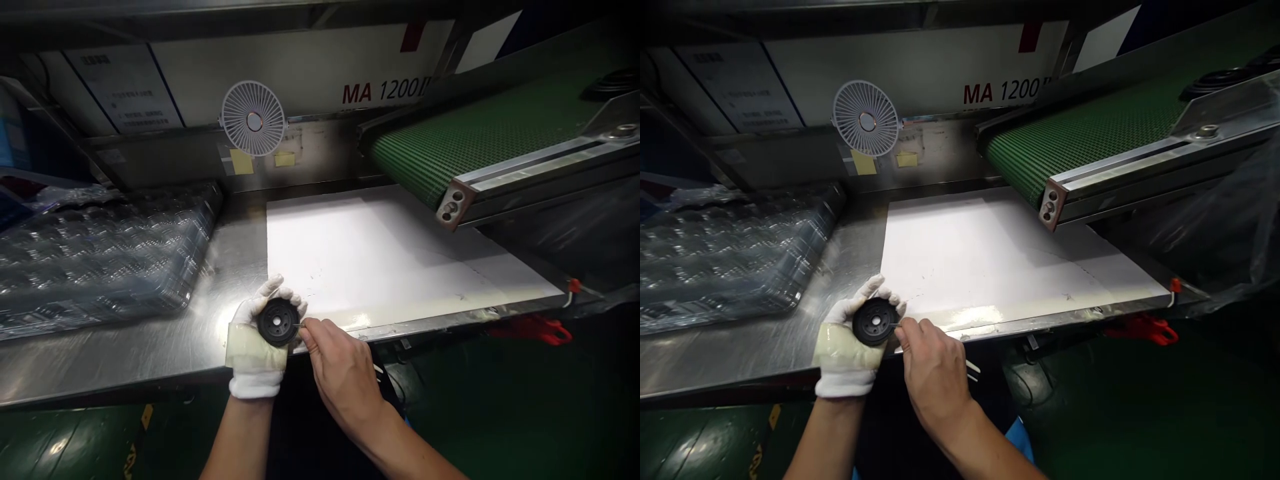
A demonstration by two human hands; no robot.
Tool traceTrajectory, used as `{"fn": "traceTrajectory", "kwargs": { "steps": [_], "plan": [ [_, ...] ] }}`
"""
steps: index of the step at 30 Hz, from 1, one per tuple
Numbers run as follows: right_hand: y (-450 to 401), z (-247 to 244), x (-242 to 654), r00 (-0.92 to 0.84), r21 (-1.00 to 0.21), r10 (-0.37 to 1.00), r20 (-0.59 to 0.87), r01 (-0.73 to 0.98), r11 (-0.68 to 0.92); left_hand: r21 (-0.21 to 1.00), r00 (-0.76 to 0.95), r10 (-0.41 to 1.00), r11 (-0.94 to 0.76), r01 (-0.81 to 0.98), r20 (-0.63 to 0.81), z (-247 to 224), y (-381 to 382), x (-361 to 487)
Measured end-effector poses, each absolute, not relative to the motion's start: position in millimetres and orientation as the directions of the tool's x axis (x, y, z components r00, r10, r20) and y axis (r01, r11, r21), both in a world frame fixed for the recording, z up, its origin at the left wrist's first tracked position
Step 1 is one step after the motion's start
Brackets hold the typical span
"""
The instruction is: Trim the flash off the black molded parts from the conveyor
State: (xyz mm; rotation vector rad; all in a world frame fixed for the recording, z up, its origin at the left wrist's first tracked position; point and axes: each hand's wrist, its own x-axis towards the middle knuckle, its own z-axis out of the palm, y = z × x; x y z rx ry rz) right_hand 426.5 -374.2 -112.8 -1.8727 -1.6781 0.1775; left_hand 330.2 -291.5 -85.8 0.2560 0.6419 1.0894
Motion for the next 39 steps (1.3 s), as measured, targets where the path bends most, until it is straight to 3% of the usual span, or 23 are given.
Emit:
{"fn": "traceTrajectory", "kwargs": {
  "steps": [8,15,26,32,39],
  "plan": [
    [-377,-115,411,0.162,-0.522,0.947,0.278,0.853,0.008,0.456,0.128,0.933,0.281,-0.845,-0.337,-95,-289,341],
    [-376,-115,424,0.181,-0.539,0.944,0.274,0.842,-0.005,0.483,0.345,0.860,0.500,-0.719,-0.376,-92,-291,328],
    [-378,-117,409,0.149,-0.527,0.949,0.278,0.850,0.021,0.496,0.094,0.943,0.250,-0.832,-0.319,-98,-292,336],
    [-379,-115,421,0.174,-0.528,0.943,0.282,0.849,0.002,0.503,0.303,0.874,0.471,-0.725,-0.381,-90,-293,327],
    [-376,-117,422,0.201,-0.519,0.937,0.285,0.854,-0.026,0.475,0.210,0.911,0.369,-0.799,-0.355,-94,-289,335]
  ]
}}
